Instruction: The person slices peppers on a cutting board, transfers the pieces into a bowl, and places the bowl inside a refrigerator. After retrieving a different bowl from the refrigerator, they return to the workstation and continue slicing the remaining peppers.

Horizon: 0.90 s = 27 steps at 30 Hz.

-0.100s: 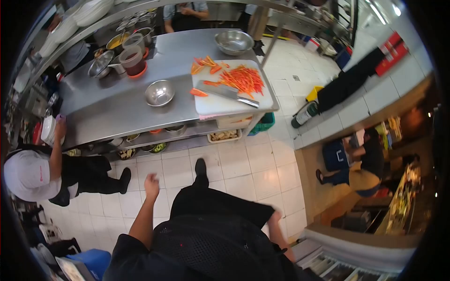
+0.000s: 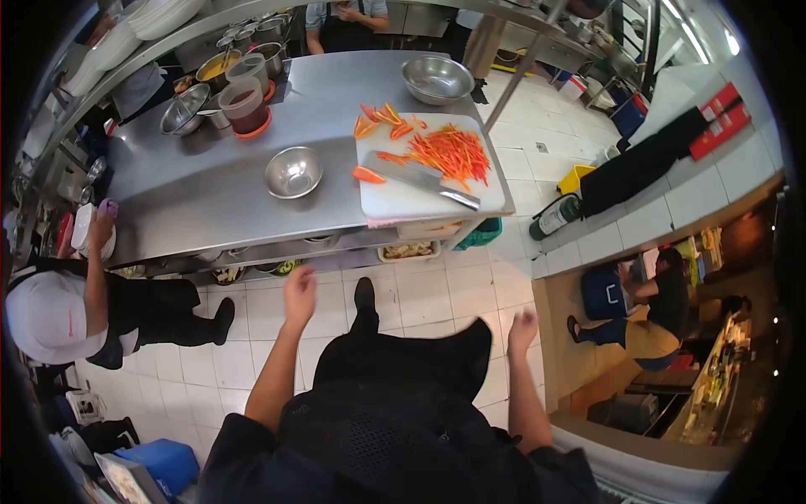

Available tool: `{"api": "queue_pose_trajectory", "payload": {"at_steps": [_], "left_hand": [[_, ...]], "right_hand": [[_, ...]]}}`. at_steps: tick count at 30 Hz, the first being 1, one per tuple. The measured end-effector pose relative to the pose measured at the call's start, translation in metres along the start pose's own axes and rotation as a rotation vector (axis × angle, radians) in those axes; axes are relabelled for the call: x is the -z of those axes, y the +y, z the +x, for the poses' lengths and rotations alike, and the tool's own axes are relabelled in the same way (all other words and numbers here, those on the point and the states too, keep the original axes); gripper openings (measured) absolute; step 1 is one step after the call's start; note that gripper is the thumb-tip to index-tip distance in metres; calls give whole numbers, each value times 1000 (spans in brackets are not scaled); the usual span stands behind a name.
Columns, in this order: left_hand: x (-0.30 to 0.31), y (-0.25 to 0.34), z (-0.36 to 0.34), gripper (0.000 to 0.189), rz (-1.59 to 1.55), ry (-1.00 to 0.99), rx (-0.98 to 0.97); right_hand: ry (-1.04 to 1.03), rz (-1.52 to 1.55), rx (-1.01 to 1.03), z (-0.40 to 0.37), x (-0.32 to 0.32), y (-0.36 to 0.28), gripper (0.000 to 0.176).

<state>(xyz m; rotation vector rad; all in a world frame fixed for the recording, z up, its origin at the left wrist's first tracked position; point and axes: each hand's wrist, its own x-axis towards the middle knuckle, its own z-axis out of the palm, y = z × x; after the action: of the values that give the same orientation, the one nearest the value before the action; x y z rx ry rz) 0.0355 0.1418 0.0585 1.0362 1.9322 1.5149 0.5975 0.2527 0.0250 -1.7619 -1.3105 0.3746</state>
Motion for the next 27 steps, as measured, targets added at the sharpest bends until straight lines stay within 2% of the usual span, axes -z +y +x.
{"api": "queue_pose_trajectory", "payload": {"at_steps": [1, 2, 4, 6, 7, 9, 12, 14, 16, 18, 22, 24, 27], "left_hand": [[-4, 47, 25, 16, 230, -97, -150], [-17, 78, 54, 15, 225, -134, -264], [-50, 122, 108, 14, 266, -163, -438], [-76, 143, 151, 13, 326, -161, -488], [-88, 148, 170, 15, 397, -186, -465], [-100, 150, 199, 21, 566, -261, -426], [-116, 149, 213, 20, 619, -345, -420], [-130, 146, 214, 19, 616, -338, -444], [-145, 144, 212, 18, 620, -321, -445], [-156, 149, 211, 23, 644, -338, -509], [-189, 173, 213, 34, 687, -358, -465], [-213, 173, 212, 45, 677, -393, -556], [-244, 185, 217, 46, 696, -432, -558]], "right_hand": [[-107, -20, 95, 23, -18, -83, 16], [-271, 130, 157, 43, -46, -130, 17], [-537, 177, 272, 59, -95, -239, 25], [-567, -160, 756, 73, -131, -297, 33], [-573, -163, 752, 79, -153, -305, 33], [-592, -489, 853, 91, -188, -311, 39], [-713, -656, 801, 107, -211, -315, 38], [-741, -615, 846, 123, -218, -314, 39], [-888, -508, 806, 135, -220, -323, 41], [-950, -454, 830, 148, -210, -334, 38], [-984, -380, 870, 177, -186, -324, 34], [-1017, -368, 858, 189, -175, -313, 35], [-1057, -333, 863, 205, -163, -303, 39]]}}
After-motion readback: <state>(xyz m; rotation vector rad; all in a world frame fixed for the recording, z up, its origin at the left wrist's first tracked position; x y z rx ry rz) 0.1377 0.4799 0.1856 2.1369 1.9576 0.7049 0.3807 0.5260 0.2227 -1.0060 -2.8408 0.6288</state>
